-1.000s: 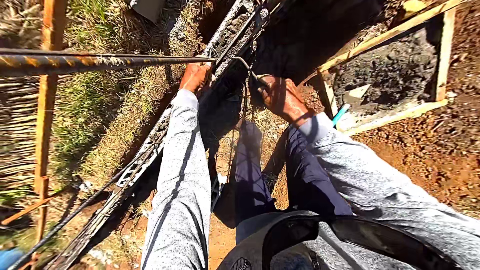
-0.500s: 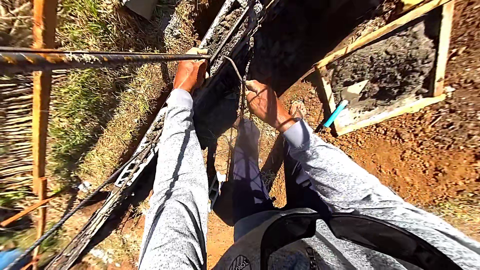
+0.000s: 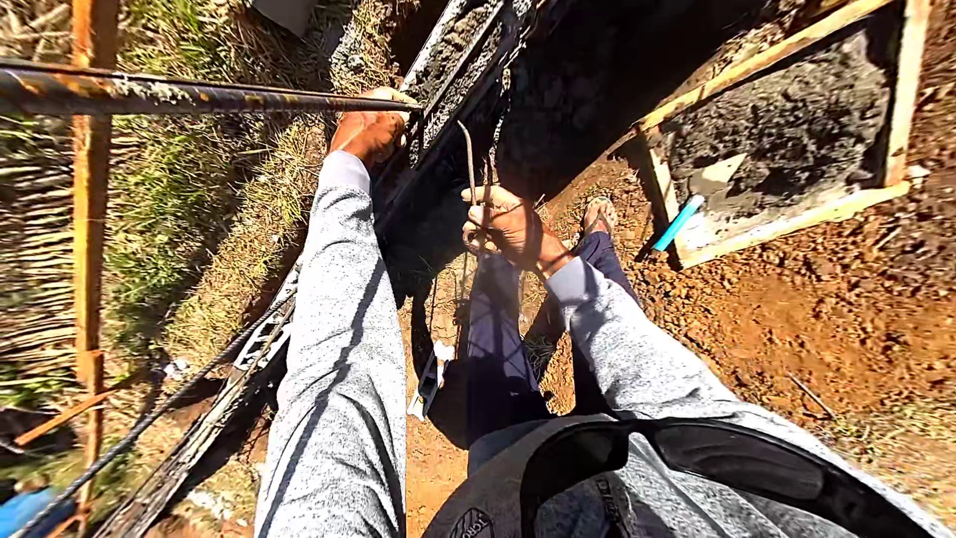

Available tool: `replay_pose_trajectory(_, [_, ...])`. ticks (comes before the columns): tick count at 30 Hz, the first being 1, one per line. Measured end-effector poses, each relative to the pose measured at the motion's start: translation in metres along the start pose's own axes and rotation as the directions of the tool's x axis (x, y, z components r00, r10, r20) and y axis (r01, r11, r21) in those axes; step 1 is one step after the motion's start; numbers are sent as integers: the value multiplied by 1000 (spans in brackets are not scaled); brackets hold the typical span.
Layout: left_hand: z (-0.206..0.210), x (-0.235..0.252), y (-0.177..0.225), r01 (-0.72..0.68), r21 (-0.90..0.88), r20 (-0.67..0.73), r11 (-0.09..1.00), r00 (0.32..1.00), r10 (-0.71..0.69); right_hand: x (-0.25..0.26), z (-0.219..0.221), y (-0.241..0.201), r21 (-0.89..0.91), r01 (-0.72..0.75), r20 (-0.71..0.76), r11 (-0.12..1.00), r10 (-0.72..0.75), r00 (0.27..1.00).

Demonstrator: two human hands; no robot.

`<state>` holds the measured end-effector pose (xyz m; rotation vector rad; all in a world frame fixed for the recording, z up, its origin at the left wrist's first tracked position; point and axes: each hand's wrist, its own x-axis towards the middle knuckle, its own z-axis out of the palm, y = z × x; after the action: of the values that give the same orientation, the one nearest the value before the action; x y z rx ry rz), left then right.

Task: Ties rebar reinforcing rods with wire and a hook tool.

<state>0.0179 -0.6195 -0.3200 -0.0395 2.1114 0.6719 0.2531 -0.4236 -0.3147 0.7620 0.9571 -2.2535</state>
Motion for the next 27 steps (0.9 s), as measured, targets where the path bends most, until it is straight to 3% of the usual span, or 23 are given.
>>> replay_pose_trajectory(4, [12,-8,-5,-3,-92,-80,996,997,-5,-1,20,6,-187,48,-94,981,-66,993])
replay_pose_trajectory(10, [8,-2,-1,-5,-20,-63,1000,998,3,7,36,5,-351,69,-113,934,-115,987])
replay_pose_trajectory(15, [5,-3,5,-22,-6,-47,1000,999,22,17,45,0,-395,34,-153,918,-103,983])
replay_pose_trajectory(19, [-3,3,6,-67,146,0,987,998,68,19,50,0,-435,38,-205,899,-141,969])
replay_pose_trajectory(27, [-10,2,16,-104,209,34,972,994,99,24,57,3,-324,95,-147,941,-149,978])
